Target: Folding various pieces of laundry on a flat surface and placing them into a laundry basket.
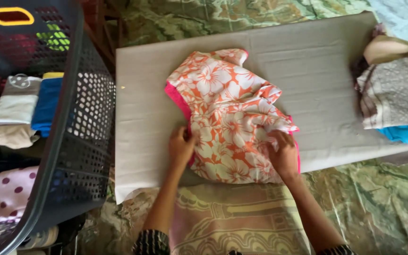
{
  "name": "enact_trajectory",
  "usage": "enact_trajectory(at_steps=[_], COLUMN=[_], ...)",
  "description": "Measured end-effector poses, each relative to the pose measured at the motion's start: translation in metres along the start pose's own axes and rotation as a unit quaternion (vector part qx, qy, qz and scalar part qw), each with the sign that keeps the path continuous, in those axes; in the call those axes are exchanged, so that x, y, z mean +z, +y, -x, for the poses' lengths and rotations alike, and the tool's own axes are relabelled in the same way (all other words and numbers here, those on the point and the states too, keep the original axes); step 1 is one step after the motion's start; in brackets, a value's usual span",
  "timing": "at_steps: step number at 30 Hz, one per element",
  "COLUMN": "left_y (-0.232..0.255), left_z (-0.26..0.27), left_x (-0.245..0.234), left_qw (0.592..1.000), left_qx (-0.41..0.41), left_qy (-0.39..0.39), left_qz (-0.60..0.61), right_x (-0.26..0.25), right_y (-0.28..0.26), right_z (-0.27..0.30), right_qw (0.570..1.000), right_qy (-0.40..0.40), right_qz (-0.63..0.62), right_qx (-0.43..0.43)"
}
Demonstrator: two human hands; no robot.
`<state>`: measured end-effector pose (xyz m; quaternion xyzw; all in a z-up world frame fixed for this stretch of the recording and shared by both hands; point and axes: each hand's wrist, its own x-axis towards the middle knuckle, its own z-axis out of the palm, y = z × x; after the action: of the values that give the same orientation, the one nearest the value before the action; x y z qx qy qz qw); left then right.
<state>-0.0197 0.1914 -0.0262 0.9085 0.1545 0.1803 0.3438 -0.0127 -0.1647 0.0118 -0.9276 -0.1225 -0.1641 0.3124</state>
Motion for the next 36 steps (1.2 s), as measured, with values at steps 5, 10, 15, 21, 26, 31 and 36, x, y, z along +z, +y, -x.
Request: enact_trajectory(at_steps=[5, 10, 15, 21, 26, 31, 36], left_y=[0.018, -0.007, -0.031, -0.018, -0.021, 0.008, 0.024], left_z=[0.018, 0.015, 0.013, -0.005, -0.070, -0.078, -0.073], left_x=[0.022, 0.038, -0.020, -0.062, 0.002, 0.036, 0.029], left_qw=[0.998, 0.998, 0.995, 0.999, 0.978, 0.972, 0.979], left_qx=[0.022, -0.064, -0.093, -0.018, 0.177, 0.173, 0.100], left_qy=[0.030, -0.009, 0.019, 0.021, 0.100, 0.045, -0.004], left_qz=[-0.045, -0.013, 0.005, 0.019, 0.054, -0.154, -0.179], right_x=[0.010, 0.005, 0.001, 0.001, 0.054, 0.068, 0.101], right_y=[0.012, -0.003, 0.008, 0.052, 0.110, 0.066, 0.110], right_z=[0.007, 0.007, 0.012, -0.046, -0.114, -0.138, -0.158], right_qw=[0.986, 0.992, 0.997, 0.982, 0.985, 0.994, 0.999], right_qy=[0.093, 0.069, 0.055, 0.120, 0.020, 0.070, 0.021], right_qz=[0.133, 0.104, 0.043, -0.046, -0.066, 0.085, -0.022], right_qx=[-0.030, 0.013, 0.034, 0.139, 0.156, -0.007, 0.028])
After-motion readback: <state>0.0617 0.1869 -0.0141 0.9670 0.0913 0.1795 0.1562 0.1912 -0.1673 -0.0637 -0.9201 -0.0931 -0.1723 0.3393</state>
